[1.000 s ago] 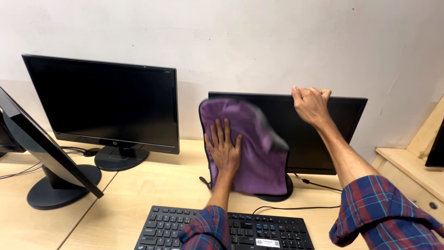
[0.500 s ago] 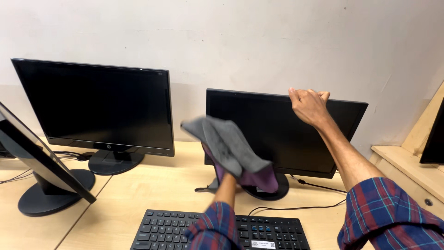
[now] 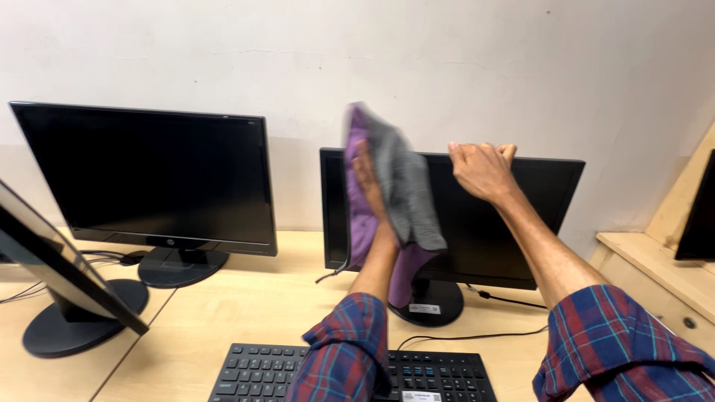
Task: The person wipes a keyboard and a computer monitor with a purple cloth, turning the keyboard over to clean the back and wiping all sides of the monitor frame and screen.
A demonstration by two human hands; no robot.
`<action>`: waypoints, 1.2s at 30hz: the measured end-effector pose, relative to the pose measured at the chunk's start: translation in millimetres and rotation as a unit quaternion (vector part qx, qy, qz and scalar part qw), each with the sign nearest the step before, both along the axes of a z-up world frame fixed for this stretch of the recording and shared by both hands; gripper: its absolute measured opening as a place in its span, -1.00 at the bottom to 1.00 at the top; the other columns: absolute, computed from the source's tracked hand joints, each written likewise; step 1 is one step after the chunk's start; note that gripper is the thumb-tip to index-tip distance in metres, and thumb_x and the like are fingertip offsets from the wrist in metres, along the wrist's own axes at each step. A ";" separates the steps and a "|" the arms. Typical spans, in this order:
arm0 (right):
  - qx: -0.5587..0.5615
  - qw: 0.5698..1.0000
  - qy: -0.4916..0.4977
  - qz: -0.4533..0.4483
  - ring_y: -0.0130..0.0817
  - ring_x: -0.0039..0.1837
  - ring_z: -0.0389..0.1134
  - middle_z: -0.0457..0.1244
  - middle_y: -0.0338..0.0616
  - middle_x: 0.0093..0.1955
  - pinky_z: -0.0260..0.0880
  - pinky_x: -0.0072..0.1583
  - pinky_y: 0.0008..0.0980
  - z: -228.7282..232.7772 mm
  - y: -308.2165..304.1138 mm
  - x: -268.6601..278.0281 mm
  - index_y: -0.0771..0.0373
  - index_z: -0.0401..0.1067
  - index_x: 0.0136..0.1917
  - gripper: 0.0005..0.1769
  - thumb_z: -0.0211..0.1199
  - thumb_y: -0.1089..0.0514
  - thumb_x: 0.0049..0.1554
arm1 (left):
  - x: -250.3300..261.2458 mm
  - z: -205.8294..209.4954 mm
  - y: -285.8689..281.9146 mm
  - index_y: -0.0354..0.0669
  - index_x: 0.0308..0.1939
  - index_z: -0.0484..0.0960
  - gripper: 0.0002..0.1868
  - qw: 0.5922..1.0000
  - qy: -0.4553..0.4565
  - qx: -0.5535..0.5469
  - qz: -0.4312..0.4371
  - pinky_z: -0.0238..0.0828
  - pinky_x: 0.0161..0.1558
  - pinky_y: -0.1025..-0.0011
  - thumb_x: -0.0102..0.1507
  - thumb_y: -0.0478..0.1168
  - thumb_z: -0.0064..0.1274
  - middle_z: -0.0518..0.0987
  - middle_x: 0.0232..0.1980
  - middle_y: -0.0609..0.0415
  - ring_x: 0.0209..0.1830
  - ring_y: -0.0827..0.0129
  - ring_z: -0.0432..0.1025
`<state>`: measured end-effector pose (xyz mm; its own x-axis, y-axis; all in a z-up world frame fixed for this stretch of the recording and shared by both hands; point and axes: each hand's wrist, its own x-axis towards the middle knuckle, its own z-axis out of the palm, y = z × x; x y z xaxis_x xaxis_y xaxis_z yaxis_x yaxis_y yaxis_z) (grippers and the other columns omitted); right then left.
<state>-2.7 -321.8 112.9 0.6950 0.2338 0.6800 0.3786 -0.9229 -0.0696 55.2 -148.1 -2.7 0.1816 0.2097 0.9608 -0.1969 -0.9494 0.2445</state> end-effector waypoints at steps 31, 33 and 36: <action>0.338 0.933 0.122 0.036 -0.33 -0.13 0.07 0.06 -0.17 -0.24 0.19 -0.02 -0.19 -11.8 -155.0 -48.7 0.22 0.22 -0.11 -0.60 -0.17 -0.11 0.38 | -41.2 33.0 -100.8 -0.32 0.30 0.46 -0.37 0.970 -0.092 0.080 -0.209 -0.26 0.62 -0.05 0.29 0.06 0.02 0.34 0.43 -0.21 0.58 0.01 0.06; 0.337 0.935 0.108 0.020 -0.34 -0.15 0.10 0.09 -0.15 -0.27 0.21 -0.02 -0.19 -11.5 -148.1 -55.7 0.22 0.23 -0.11 -0.59 -0.17 -0.12 0.37 | -51.4 32.5 -109.6 -0.34 0.35 0.42 -0.30 0.970 -0.085 0.084 -0.213 -0.34 0.64 -0.03 0.29 0.11 0.02 0.29 0.51 -0.26 0.63 0.00 0.00; 0.340 0.937 0.078 -0.013 -0.35 -0.19 0.16 0.14 -0.13 -0.33 0.22 -0.04 -0.19 -12.0 -135.3 -63.7 0.22 0.24 -0.11 -0.59 -0.16 -0.12 0.35 | -63.9 29.5 -115.0 -0.32 0.40 0.39 -0.23 0.963 -0.053 0.091 -0.246 -0.43 0.60 -0.04 0.27 0.16 0.01 0.24 0.53 -0.22 0.64 0.00 -0.08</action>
<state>-66.4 -457.1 100.9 0.7978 -0.2358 0.5548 0.2922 -0.6537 -0.6980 -8.7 -263.2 26.8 0.1145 -0.0498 0.9922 -0.6495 -0.7595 0.0368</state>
